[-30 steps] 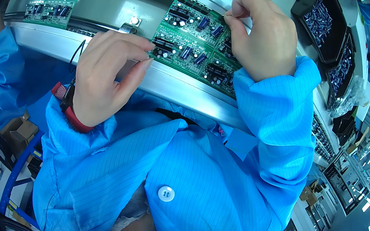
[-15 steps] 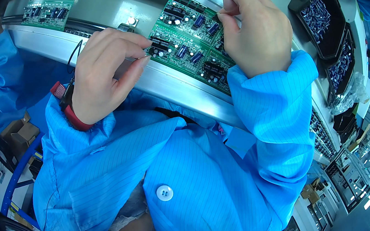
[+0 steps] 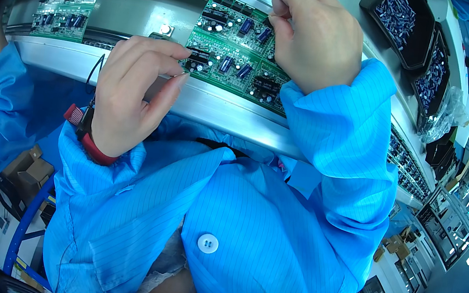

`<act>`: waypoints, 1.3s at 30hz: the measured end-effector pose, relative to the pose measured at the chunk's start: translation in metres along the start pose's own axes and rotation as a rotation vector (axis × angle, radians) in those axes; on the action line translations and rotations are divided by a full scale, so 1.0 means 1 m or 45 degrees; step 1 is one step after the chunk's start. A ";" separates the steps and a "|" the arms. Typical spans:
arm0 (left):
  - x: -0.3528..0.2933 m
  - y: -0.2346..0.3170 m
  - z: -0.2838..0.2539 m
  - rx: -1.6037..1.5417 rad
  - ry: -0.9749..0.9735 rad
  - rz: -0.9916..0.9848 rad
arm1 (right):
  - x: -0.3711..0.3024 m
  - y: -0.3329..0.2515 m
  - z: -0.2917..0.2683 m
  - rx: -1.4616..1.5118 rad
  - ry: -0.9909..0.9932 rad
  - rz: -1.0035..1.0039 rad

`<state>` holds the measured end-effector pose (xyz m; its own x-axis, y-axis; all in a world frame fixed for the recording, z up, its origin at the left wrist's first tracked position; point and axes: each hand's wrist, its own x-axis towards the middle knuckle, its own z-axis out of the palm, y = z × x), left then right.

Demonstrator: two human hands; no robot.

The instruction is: Inserting small electronic components onto printed circuit boards on a production line.

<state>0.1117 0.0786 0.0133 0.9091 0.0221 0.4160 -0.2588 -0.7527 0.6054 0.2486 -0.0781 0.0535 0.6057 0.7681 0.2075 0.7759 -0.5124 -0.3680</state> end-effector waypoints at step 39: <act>0.006 0.004 0.003 0.080 -0.103 0.101 | 0.013 0.011 -0.001 -0.324 -0.244 -0.098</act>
<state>0.1166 0.0734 0.0161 0.9106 -0.0907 0.4031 -0.3123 -0.7898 0.5279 0.2650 -0.0737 0.0528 0.5179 0.8544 0.0426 0.8520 -0.5108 -0.1146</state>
